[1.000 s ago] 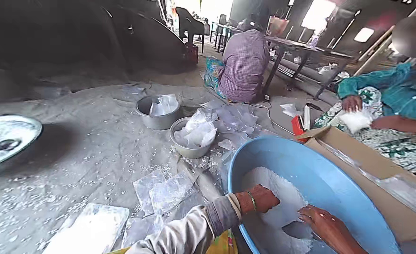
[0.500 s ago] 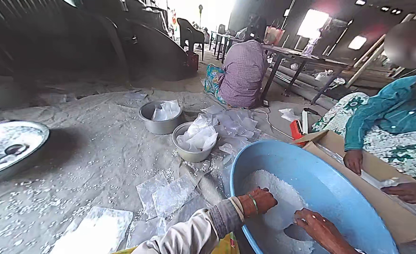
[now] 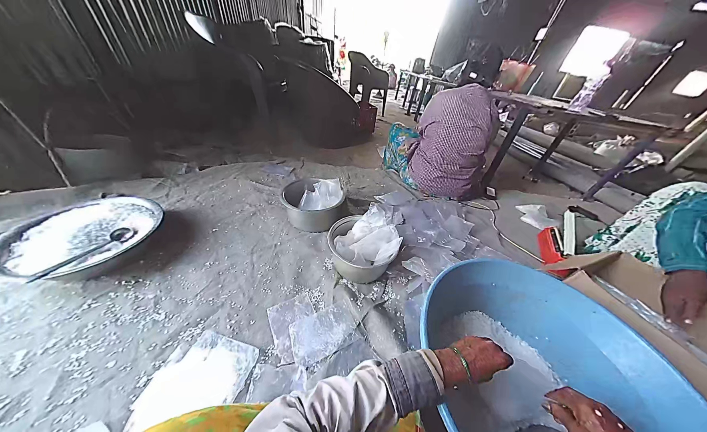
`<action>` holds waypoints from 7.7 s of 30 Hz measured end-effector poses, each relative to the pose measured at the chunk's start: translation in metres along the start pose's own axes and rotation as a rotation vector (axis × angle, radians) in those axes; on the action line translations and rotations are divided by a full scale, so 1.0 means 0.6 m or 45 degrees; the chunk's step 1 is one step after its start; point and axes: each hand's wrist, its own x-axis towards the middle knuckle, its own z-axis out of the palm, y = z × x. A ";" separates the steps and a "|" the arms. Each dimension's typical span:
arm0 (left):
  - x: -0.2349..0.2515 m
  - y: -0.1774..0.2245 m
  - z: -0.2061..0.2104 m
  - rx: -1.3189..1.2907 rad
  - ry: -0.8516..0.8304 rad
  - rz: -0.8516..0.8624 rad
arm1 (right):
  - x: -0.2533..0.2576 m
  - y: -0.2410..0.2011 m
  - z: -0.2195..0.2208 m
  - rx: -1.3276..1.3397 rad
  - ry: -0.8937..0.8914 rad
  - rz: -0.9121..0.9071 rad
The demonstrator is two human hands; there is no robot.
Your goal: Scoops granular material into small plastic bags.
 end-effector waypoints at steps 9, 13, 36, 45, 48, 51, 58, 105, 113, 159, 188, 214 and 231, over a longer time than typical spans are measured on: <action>0.001 0.011 -0.007 0.051 -0.175 -0.066 | -0.001 0.002 0.016 -0.016 -0.155 -0.066; -0.001 0.013 -0.004 0.038 -0.143 -0.013 | -0.002 -0.010 0.024 -0.080 -0.191 -0.052; 0.006 0.008 0.000 0.069 -0.132 0.008 | 0.001 -0.030 0.009 0.015 -0.315 0.152; 0.004 0.008 0.006 0.185 0.072 0.057 | -0.004 -0.042 -0.024 -0.094 -0.354 0.237; 0.003 0.003 0.009 0.136 0.148 0.052 | -0.009 -0.049 -0.027 -0.064 -0.325 0.202; 0.008 0.007 0.000 0.113 -0.136 -0.081 | -0.005 -0.049 -0.001 -0.037 -0.397 0.188; -0.002 0.003 0.008 0.010 0.096 0.051 | -0.004 -0.046 -0.027 -0.068 -0.309 0.170; -0.185 -0.034 -0.306 0.246 0.661 -0.334 | 0.144 -0.308 -0.190 0.270 0.394 -0.620; -0.168 -0.199 -0.343 0.324 0.702 -0.660 | 0.196 -0.274 -0.093 0.295 0.420 -0.652; 0.006 -0.316 0.031 -0.209 0.003 -0.767 | 0.180 0.122 0.030 0.157 0.341 0.036; -0.152 -0.002 -0.219 -0.727 -0.015 -0.296 | 0.023 -0.127 -0.044 1.281 0.427 -0.203; -0.045 -0.023 -0.041 -1.031 0.436 -0.669 | 0.023 -0.009 -0.032 0.988 0.708 0.280; -0.052 -0.041 -0.043 -0.843 0.461 -0.463 | 0.054 0.043 -0.006 1.875 0.039 0.406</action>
